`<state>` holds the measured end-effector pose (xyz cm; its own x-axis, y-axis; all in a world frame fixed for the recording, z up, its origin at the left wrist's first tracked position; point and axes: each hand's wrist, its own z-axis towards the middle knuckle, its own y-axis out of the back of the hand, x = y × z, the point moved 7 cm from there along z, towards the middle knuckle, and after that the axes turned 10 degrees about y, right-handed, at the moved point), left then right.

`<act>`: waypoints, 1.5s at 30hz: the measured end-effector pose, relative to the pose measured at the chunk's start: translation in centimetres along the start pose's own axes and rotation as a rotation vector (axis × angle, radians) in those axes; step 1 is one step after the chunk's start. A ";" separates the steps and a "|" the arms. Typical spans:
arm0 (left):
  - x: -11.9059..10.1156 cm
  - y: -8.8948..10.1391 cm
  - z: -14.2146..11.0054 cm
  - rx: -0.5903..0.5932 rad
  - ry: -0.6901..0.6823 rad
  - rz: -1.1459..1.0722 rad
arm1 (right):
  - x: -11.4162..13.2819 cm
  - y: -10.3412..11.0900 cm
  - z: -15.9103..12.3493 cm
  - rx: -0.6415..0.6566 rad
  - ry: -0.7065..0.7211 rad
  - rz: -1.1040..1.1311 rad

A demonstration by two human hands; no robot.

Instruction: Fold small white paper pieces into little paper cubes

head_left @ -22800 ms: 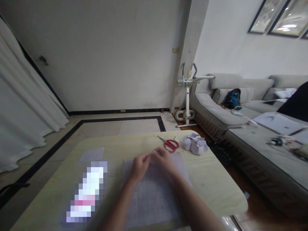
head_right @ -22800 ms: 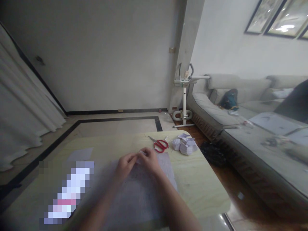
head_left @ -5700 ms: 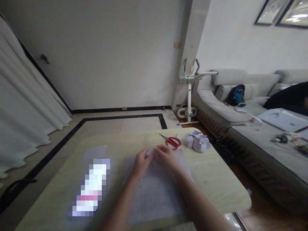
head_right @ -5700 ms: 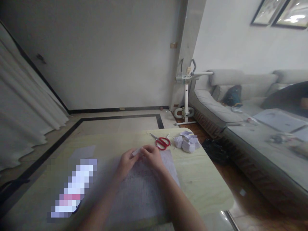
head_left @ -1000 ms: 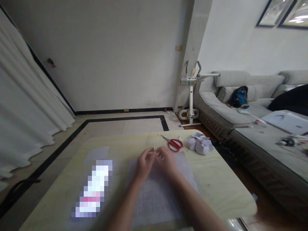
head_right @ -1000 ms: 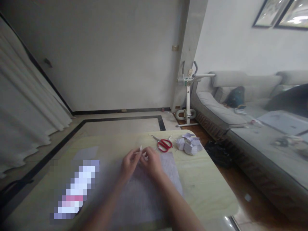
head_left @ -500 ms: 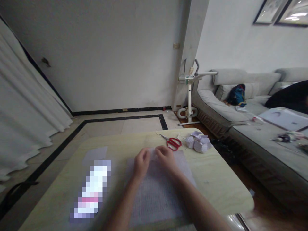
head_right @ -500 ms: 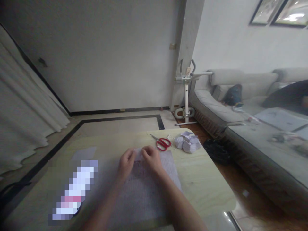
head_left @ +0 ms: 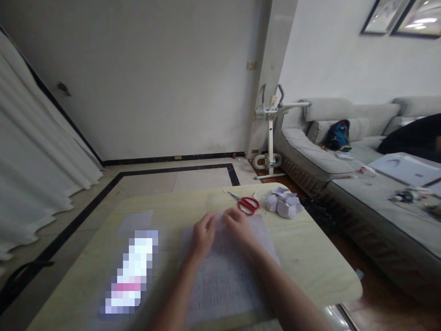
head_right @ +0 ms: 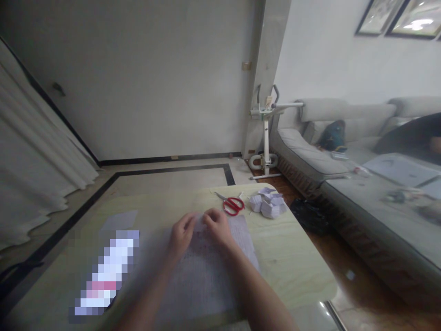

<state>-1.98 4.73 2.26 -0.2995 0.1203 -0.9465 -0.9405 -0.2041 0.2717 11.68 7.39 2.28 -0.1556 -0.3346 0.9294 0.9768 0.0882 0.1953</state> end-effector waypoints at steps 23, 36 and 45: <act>-0.2 0.5 0.0 0.035 0.216 -0.214 | 1.0 -0.1 0.0 0.014 0.173 -0.078; 0.0 -0.8 0.2 0.147 0.206 -0.244 | 0.7 0.4 0.3 -0.023 0.082 0.090; 0.4 -0.7 0.3 0.131 0.198 -0.228 | 0.0 0.2 0.4 -0.008 0.053 0.109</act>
<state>-1.51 5.17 1.75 -0.0540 -0.0450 -0.9975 -0.9962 -0.0652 0.0569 11.79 7.82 2.41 -0.0409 -0.3726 0.9271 0.9887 0.1191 0.0915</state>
